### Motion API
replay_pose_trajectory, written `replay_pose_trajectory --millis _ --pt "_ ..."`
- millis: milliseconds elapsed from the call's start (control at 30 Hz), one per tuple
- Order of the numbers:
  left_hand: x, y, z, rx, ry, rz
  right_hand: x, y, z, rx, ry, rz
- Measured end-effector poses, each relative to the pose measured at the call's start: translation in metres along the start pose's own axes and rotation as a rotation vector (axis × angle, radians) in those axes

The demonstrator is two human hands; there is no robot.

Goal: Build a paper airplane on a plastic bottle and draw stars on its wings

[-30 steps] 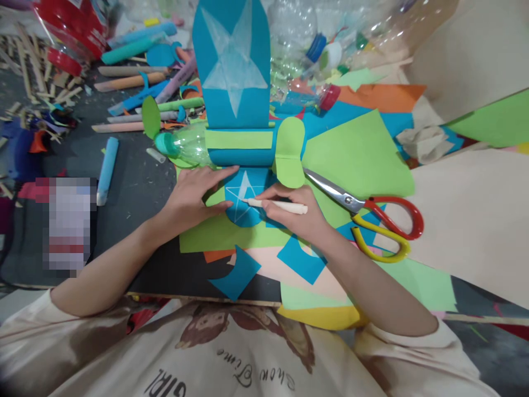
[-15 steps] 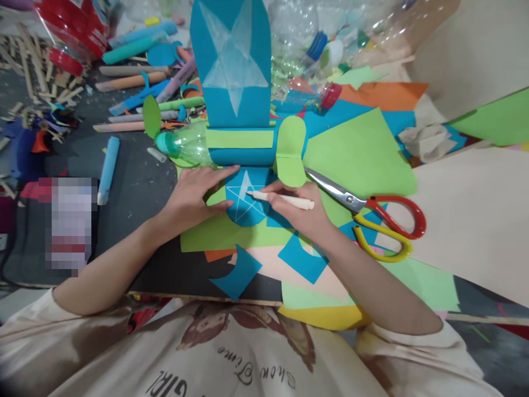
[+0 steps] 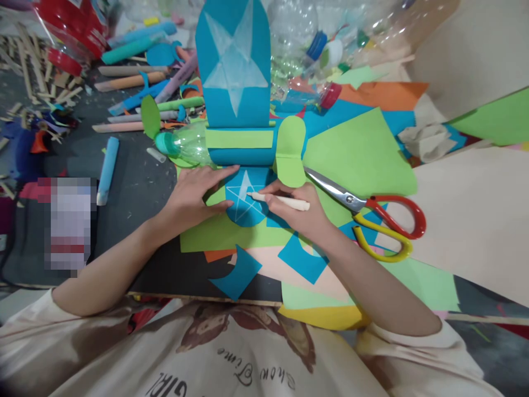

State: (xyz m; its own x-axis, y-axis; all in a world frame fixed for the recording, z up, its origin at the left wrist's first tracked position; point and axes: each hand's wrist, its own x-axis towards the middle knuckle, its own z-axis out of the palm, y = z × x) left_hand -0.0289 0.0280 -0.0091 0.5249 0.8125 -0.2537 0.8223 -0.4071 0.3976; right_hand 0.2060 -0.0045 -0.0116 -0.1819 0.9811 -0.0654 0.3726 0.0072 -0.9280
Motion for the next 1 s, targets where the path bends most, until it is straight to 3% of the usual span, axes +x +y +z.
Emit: replay_pose_trajectory --millis 300,567,1000 --pt "-0.0001 0.0011 -0.0024 0.01 -0.035 -0.025 0.0007 0.0043 0.0051 0.059 0.152 -0.032" --pt "0.0002 0.0001 -0.0009 -0.024 -0.011 -0.003 -0.0002 -0.0009 0.0019 0.044 0.06 0.04" --pt "-0.0004 0.0009 -0.0012 -0.01 -0.014 0.003 -0.0007 -0.0027 -0.0019 0.049 -0.079 0.007"
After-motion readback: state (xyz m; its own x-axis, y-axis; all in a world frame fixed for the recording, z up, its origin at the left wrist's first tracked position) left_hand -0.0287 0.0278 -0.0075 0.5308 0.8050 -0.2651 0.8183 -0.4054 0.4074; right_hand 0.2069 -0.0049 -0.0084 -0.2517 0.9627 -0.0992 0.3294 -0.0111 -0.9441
